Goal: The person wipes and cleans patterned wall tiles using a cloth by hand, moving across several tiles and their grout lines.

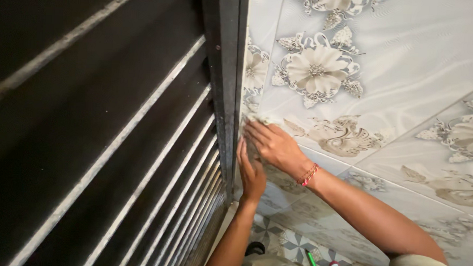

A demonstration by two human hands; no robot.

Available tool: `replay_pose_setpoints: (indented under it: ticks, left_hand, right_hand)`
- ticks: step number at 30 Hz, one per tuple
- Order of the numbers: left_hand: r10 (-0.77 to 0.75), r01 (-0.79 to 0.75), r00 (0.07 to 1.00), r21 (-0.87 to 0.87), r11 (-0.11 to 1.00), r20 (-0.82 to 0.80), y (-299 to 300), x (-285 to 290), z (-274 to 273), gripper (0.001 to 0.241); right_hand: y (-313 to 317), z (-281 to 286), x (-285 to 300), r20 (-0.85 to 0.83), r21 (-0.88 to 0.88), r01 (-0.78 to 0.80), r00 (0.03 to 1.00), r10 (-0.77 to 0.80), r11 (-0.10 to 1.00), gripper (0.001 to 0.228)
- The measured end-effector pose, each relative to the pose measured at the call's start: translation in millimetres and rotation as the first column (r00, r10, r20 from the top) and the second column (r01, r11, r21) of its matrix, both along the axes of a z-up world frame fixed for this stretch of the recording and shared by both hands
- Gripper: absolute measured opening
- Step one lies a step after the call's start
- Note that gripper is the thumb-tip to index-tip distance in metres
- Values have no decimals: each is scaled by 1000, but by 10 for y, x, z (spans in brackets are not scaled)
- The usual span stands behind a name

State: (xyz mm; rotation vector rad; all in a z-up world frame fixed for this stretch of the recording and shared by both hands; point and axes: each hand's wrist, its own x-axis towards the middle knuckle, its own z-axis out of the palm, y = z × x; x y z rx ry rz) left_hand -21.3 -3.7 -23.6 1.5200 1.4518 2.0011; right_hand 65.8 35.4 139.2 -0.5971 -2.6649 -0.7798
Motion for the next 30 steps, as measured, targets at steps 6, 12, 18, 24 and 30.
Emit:
replay_pose_setpoints:
  ticks: [6,12,18,24,30]
  left_hand:
    - [18,-26,987,51,998,161,-30,52,143,44]
    - [5,-23,984,99,995,179,-93,7,237,41]
    - [61,-72,987,71,995,146,-132,62,219,39]
    - [45,-64,966,67,996,254,-207,-17,221,41]
    - [-15,-25,924,99,995,383,-247,33,226,38]
  right_hand:
    - [-148,-122,260,146,-76,34,989,-23,997,49]
    - [-264,336,296,-134,-8,0,991,-1,1000,49]
    - [-91,289,-100,-136,1,-21,991,21,1000,50]
    - [25,-148,-71,-73,-76,-13,997,7,997,51]
    - [-192,-334,-10,-92,-288,-2,995,-25,958,50]
